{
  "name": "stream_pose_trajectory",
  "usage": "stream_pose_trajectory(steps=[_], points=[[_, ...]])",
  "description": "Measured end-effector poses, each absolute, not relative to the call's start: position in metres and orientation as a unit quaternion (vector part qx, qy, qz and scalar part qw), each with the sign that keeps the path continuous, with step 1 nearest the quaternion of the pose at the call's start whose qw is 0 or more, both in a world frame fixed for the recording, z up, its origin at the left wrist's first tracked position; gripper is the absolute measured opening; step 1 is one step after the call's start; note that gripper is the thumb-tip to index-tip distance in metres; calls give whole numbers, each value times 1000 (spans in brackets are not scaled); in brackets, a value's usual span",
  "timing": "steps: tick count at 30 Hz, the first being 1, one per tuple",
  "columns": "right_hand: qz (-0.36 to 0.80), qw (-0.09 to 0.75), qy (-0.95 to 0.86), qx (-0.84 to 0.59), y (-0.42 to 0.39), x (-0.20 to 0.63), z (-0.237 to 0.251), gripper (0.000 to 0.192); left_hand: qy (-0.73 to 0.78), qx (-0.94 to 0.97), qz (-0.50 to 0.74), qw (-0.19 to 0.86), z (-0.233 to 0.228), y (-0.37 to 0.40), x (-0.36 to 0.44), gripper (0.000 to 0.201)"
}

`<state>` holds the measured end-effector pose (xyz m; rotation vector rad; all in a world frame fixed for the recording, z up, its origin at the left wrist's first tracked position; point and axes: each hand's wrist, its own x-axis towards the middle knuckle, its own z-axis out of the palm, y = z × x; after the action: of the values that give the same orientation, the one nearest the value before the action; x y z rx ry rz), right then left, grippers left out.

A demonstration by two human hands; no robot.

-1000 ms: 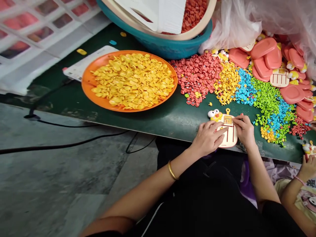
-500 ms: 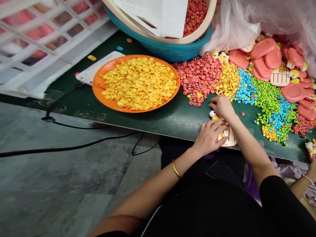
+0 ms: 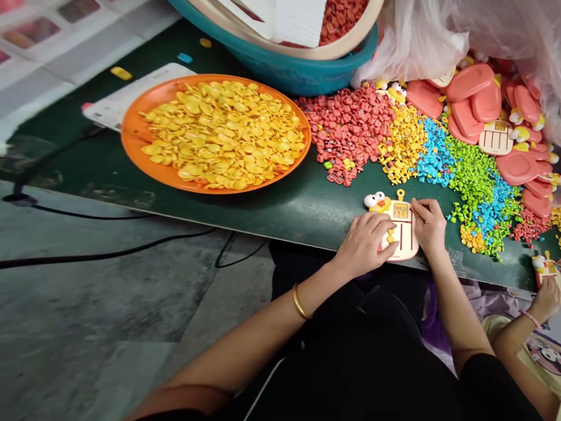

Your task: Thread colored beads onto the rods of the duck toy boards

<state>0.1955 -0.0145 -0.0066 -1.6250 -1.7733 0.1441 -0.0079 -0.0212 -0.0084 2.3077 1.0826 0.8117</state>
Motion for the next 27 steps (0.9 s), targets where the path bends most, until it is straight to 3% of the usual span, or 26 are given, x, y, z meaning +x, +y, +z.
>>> stream_pose_trajectory(steps=[10, 14, 19, 24, 27], points=[[164, 340, -725, -576, -36, 180, 15, 23, 415, 835, 281, 230, -7, -21, -5, 27], [124, 335, -713, -603, 21, 166, 13, 19, 417, 836, 272, 229, -7, -21, -6, 33], [70, 233, -736, -632, 76, 165, 15, 12, 396, 855, 250, 221, -6, -21, -7, 51], [25, 353, -708, -611, 18, 187, 14, 20, 397, 856, 247, 222, -6, -22, -7, 49], [41, 366, -696, -617, -17, 200, 5, 25, 381, 868, 237, 212, -5, -22, -6, 48]])
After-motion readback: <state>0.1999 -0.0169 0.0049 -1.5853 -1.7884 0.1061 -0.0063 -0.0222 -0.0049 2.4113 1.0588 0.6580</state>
